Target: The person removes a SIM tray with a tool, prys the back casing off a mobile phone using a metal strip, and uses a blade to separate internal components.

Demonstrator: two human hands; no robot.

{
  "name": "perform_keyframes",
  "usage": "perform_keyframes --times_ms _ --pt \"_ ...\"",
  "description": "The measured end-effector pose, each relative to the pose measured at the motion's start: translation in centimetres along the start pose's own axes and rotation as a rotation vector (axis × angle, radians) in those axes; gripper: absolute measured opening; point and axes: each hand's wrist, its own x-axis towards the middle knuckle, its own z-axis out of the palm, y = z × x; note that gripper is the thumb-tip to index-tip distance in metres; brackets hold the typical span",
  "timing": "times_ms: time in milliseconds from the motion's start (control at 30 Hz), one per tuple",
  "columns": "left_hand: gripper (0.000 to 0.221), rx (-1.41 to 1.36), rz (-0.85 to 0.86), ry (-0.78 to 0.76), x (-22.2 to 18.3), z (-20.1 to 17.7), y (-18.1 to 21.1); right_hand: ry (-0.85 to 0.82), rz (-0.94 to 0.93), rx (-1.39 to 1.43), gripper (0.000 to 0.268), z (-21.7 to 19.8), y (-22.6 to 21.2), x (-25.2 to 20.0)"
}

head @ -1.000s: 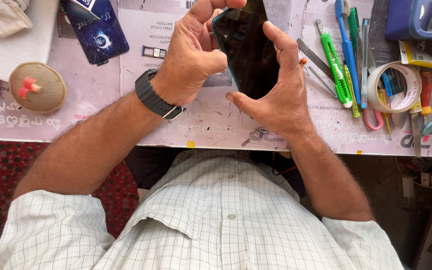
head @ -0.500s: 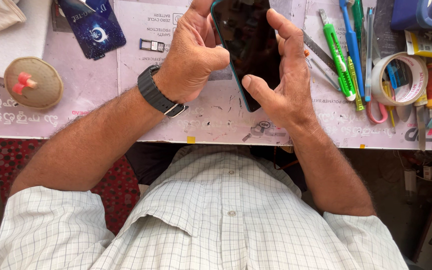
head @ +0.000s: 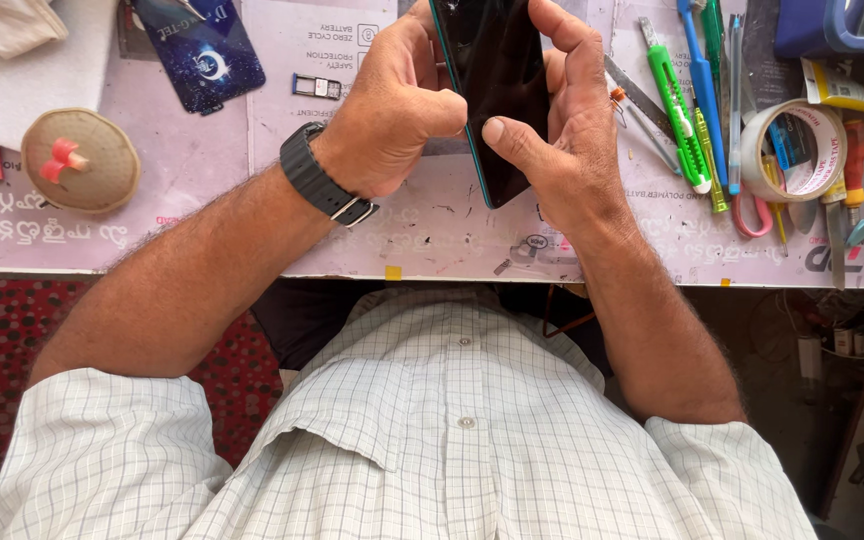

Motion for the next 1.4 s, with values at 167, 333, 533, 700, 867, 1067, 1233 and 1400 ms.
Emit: perform_keyframes --times_ms 167,333,533,700,867,1067,1233,1400 --pt "0.059 -0.052 0.021 -0.025 -0.2 0.1 -0.1 0.007 0.003 0.078 0.075 0.0 0.8 0.0" --pt "0.061 -0.03 -0.045 0.035 -0.1 0.3 -0.2 0.031 0.011 0.075 0.074 0.2 0.6 0.3" --pt "0.072 0.005 -0.025 -0.048 -0.5 1.1 -1.5 0.091 0.024 0.056 0.075 0.6 -0.5 0.8" --pt "0.078 0.088 -0.037 -0.064 -0.4 1.1 -1.5 0.107 0.029 0.116 0.077 0.7 -0.9 1.1" --pt "0.087 0.159 -0.007 -0.095 -0.8 1.1 -1.9 0.094 0.007 0.17 0.078 0.4 -0.3 1.1" --pt "0.081 0.109 0.01 -0.136 -1.0 0.9 -2.4 0.099 -0.019 0.149 0.073 0.2 0.2 0.9" --pt "0.082 0.136 0.013 -0.139 -1.0 1.0 -2.4 0.11 -0.034 0.19 0.074 0.3 0.1 0.8" --pt "0.086 0.172 0.025 -0.157 -1.2 1.1 -2.5 0.15 0.005 0.229 0.074 0.1 0.2 0.9"
